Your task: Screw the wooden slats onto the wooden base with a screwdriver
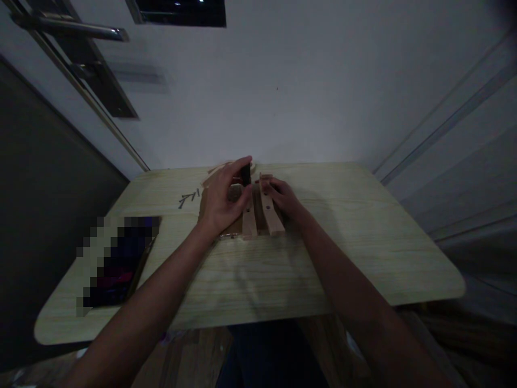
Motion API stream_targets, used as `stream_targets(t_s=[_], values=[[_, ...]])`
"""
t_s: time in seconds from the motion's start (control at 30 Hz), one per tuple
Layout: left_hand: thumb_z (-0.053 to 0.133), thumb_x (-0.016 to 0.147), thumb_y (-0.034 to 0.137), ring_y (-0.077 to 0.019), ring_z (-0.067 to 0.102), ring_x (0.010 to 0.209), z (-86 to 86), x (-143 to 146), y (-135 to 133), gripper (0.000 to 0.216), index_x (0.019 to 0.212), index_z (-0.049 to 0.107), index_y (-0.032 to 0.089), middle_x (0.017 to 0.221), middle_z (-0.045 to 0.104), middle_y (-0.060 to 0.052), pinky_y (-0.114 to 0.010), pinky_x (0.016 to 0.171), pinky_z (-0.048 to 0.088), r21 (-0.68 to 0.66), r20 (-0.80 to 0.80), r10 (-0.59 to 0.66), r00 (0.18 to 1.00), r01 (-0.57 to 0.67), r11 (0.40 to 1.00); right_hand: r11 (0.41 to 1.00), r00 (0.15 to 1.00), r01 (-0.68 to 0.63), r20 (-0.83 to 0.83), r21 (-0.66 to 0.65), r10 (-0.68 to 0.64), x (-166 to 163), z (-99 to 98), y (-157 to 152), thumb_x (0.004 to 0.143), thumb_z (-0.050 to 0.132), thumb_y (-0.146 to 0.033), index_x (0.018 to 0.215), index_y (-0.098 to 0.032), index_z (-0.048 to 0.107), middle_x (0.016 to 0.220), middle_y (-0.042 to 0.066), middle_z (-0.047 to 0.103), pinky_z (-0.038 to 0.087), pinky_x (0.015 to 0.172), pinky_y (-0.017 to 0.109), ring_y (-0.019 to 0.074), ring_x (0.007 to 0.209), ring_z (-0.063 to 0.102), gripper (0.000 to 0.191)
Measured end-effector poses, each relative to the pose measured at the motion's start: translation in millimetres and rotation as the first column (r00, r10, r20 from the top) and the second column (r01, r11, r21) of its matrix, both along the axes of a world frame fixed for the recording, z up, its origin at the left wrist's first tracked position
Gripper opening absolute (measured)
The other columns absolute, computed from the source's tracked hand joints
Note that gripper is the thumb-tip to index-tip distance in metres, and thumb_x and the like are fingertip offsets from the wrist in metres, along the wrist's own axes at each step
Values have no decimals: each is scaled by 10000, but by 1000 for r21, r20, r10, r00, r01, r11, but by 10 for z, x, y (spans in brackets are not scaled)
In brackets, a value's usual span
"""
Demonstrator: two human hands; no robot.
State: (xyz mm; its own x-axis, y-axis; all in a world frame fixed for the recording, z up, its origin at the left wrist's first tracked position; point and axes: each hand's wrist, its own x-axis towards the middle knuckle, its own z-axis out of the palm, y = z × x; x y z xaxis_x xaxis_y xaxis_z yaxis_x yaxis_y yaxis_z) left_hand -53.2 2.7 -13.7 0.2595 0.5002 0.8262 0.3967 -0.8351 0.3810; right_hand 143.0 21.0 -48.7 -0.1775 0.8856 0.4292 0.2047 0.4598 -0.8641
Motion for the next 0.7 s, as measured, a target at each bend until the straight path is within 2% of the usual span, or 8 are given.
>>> stream_targets(t_s=[0.2,0.4,0.7], values=[[608,974,457,-184,665,1048,42,17,-5,489,1426,471,333,1287,601,-44,-309,849,610,21,23,-3,1000,3,1000,1000,1000,3,5,14,-3,-3,10,-5,886,524,-741,816,-183,647,799,48,652,458,724,332,195,768,571,576],[659,948,451,-158,627,952,75,0,16,443,1348,533,308,1125,595,-20,-294,816,595,78,32,61,998,-63,995,1000,999,12,35,-2,-12,8,16,-6,894,509,-738,822,-188,647,803,50,652,453,709,330,199,777,572,572],[610,969,454,-182,635,1021,51,21,-7,446,1380,502,319,1191,595,-40,-319,844,612,13,69,34,997,-35,999,1000,998,16,55,-11,-16,9,7,-4,891,490,-767,802,-196,635,780,45,633,460,713,330,193,768,563,596]])
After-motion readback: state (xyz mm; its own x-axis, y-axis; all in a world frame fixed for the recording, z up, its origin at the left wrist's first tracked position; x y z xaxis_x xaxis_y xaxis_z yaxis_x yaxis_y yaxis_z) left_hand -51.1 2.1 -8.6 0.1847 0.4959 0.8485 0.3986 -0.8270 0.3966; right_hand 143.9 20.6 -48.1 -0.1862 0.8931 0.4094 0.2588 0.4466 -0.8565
